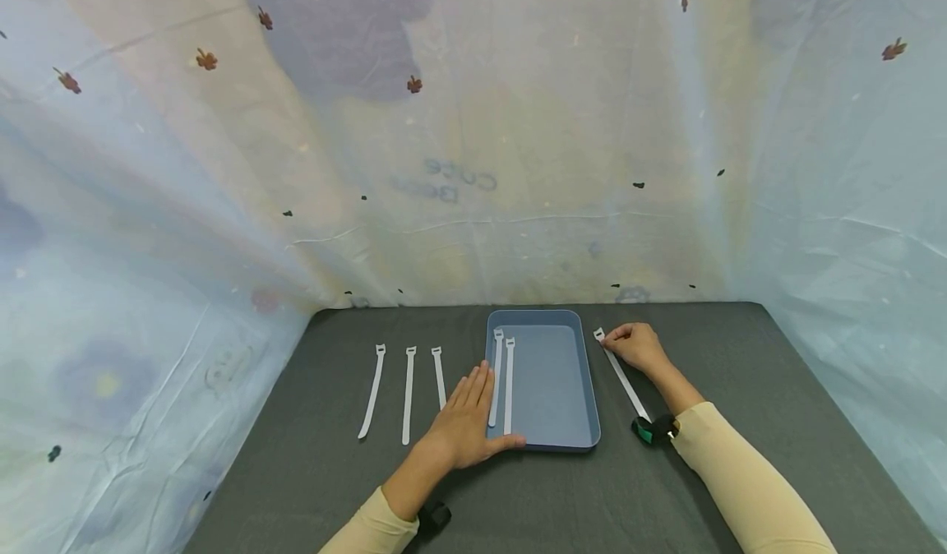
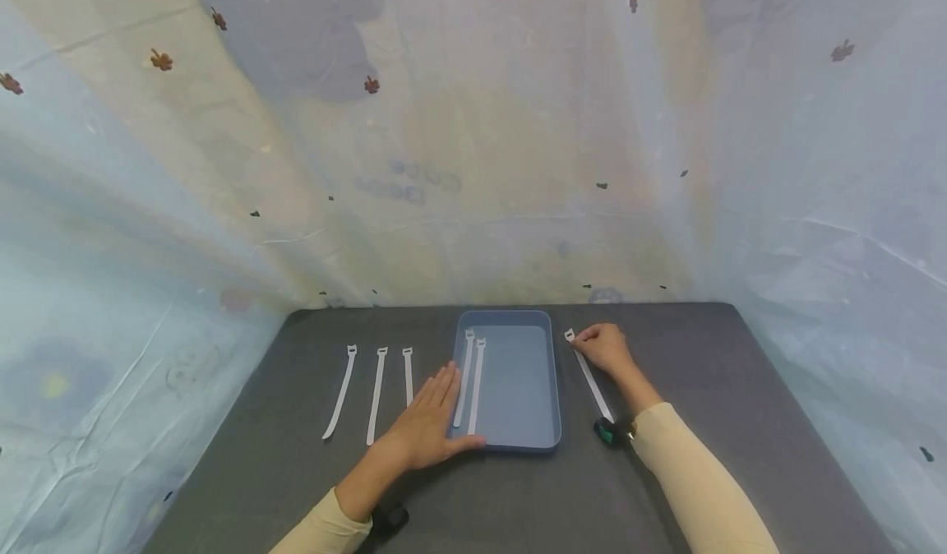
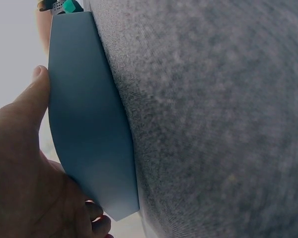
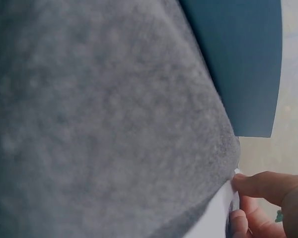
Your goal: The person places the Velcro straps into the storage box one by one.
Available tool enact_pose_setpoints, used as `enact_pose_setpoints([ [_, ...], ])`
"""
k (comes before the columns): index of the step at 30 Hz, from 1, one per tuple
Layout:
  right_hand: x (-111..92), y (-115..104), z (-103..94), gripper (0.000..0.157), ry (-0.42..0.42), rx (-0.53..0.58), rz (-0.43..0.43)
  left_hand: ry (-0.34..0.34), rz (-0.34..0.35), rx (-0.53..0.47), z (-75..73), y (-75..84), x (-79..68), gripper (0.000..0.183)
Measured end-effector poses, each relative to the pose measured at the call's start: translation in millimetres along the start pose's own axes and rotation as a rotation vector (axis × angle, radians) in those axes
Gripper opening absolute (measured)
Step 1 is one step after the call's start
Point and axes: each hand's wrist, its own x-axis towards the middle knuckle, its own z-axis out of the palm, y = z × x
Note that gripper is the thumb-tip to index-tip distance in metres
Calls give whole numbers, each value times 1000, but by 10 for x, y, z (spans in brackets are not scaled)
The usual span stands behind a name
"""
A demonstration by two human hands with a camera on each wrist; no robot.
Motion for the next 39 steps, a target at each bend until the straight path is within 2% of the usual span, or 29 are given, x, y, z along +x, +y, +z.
enact_pose_setpoints([
  [11, -48, -5, -37, 21, -16, 22, -2, -1, -1, -2, -3, 9, -2, 122],
  [17, -76, -22, -66, 21, -9, 90, 12, -4, 0, -3, -6, 10, -6, 122],
  [23, -98, -80, -96, 20, -14, 154, 5, 1, 4, -4, -7, 7, -5, 122],
  [39, -149, -274, -182, 21, -40, 201, -28, -1, 0, -4, -19, 13, -8, 122],
])
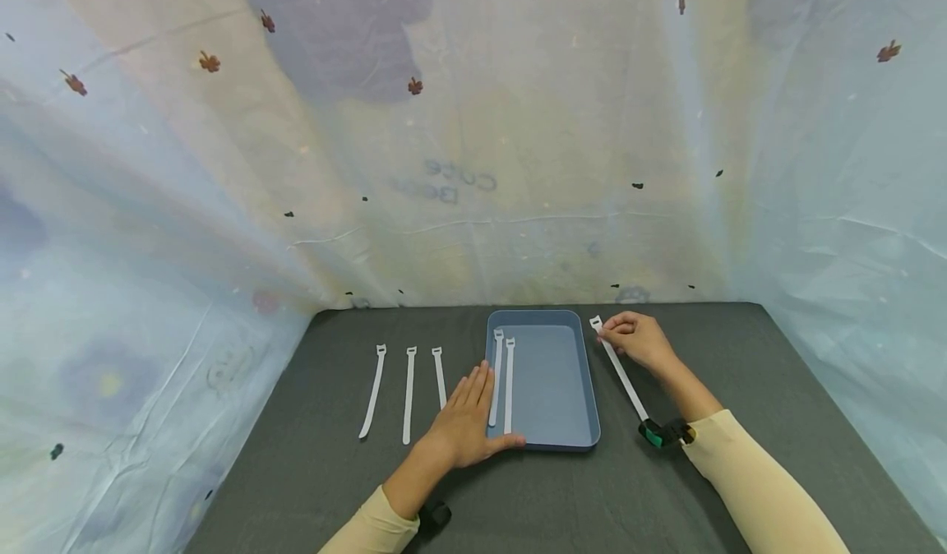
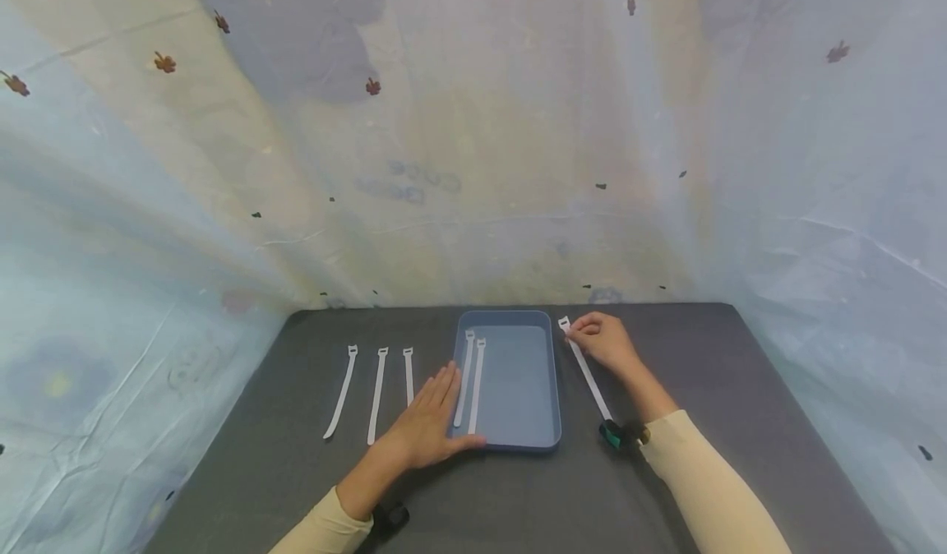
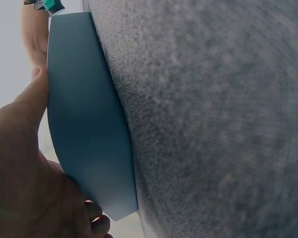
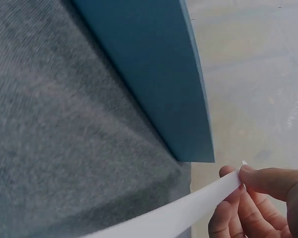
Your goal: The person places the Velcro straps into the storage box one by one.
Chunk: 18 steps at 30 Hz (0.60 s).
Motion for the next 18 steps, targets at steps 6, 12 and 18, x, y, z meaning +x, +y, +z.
enact_pose_setpoints([
  [6, -36, -93, -1, 25, -30, 22, -17, 6, 1, -3, 11, -12, 0, 123],
  [12, -68, -201, -10, 39, -48, 56, -9, 5, 0, 1, 21, -21, 5, 123],
  [18, -67, -289, -5, 36, -67, 84, 1, 3, -3, 1, 33, -28, 12, 123],
])
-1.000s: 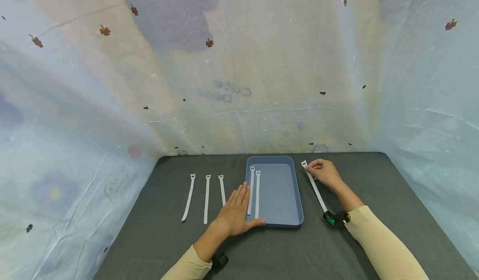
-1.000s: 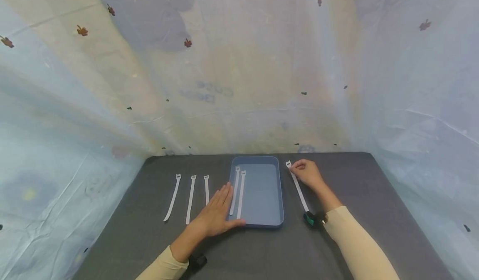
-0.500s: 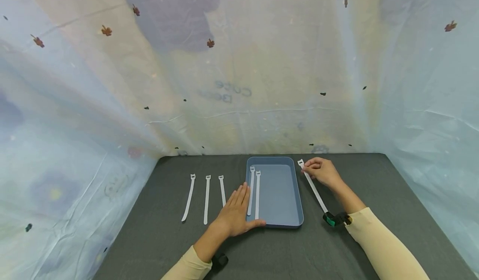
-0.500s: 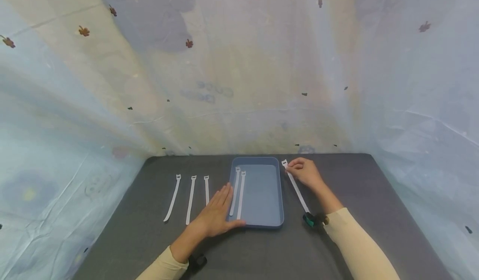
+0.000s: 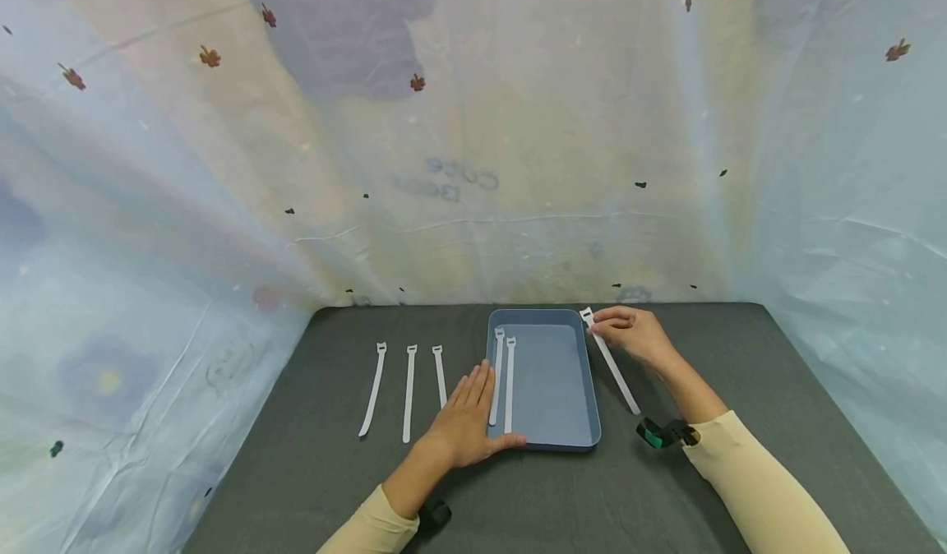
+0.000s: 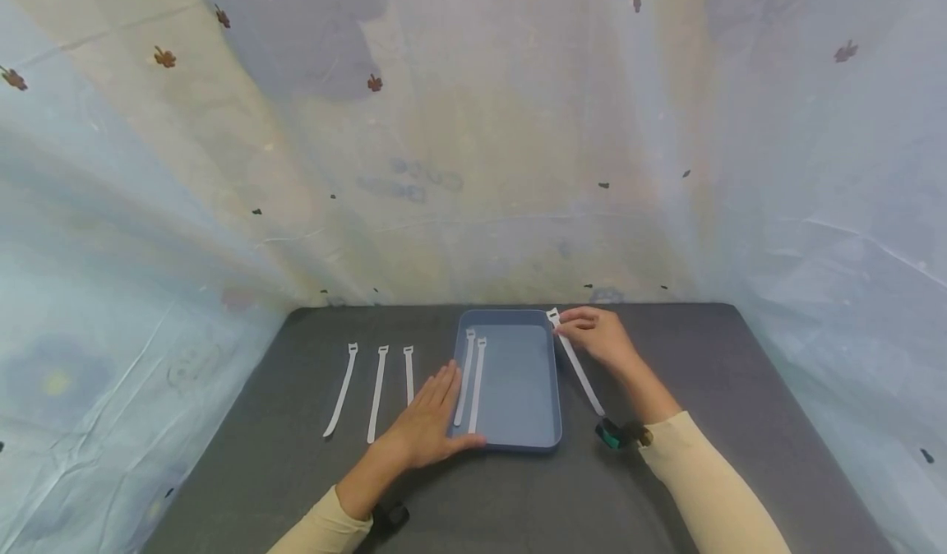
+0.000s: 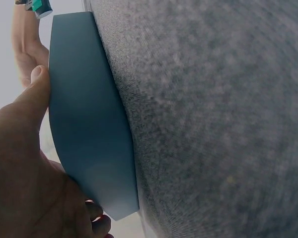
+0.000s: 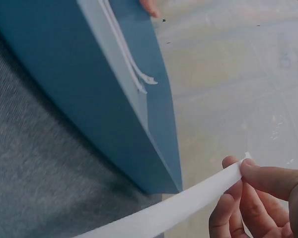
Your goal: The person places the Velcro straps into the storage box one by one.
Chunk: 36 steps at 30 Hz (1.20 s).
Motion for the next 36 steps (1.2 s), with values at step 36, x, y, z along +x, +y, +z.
enact_pose_setpoints([
  [36, -225, -597, 114, 24, -5, 185, -234, -3, -1, 9, -20, 19, -5, 122],
])
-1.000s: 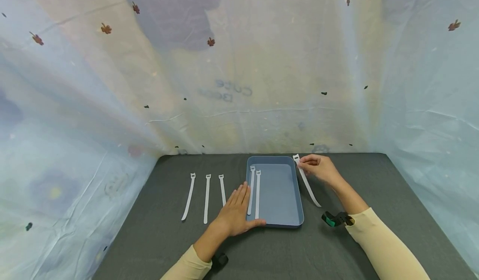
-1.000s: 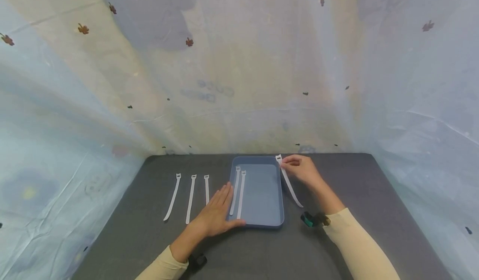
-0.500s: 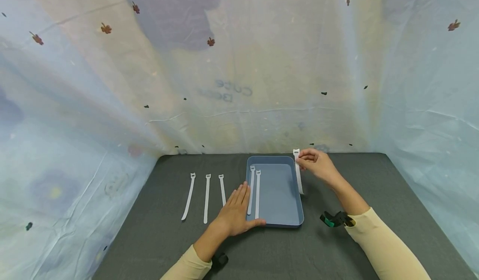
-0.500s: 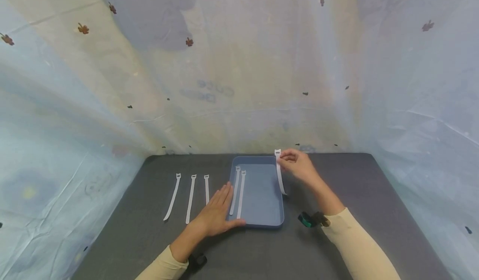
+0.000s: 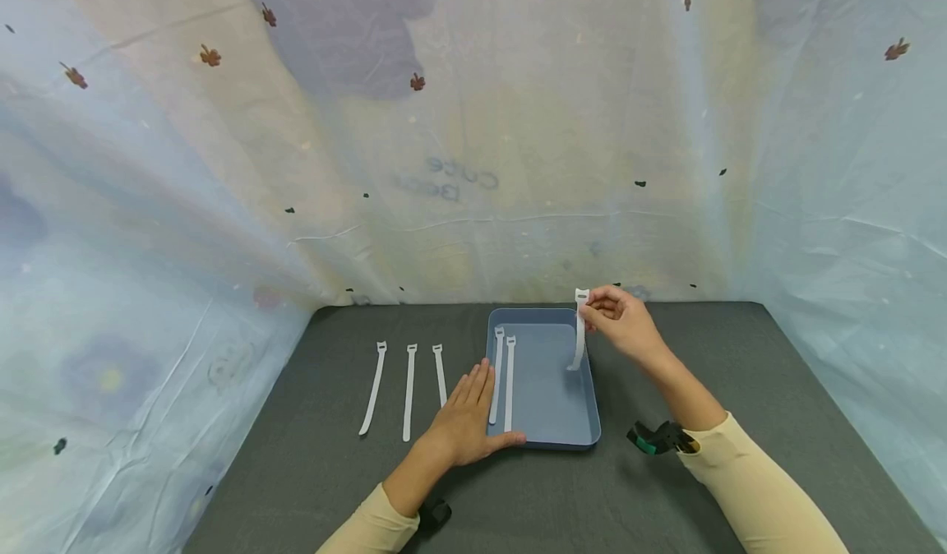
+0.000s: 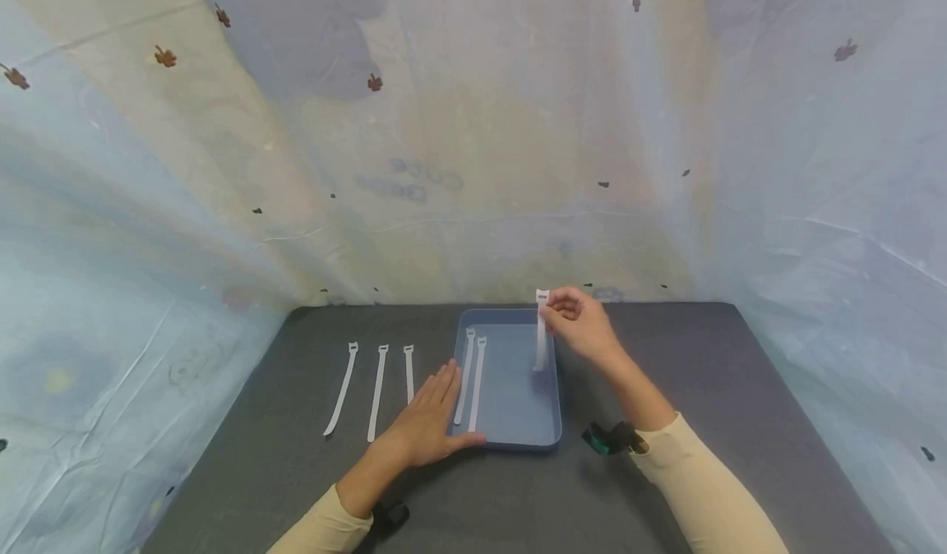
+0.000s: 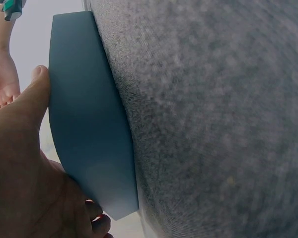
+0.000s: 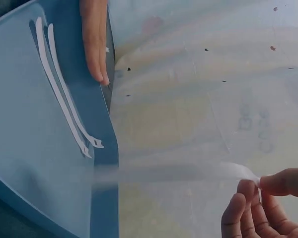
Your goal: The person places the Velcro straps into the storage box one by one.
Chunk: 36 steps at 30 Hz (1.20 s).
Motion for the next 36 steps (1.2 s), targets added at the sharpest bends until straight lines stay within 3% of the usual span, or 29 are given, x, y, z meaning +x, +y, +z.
enact_pose_setpoints([
  [8, 0, 21, 62, 22, -27, 14, -36, -7, -3, -7, -25, 6, 6, 122],
  [21, -73, 150, 421, 22, -171, 65, 9, -7, -10, -3, -20, 5, 2, 122],
  [29, -93, 181, 575, 25, -213, 196, 129, -14, -15, -10, 7, -5, 6, 123],
  [36, -9, 225, 611, 26, -151, 227, 195, -1, -5, -12, 2, -6, 4, 123],
])
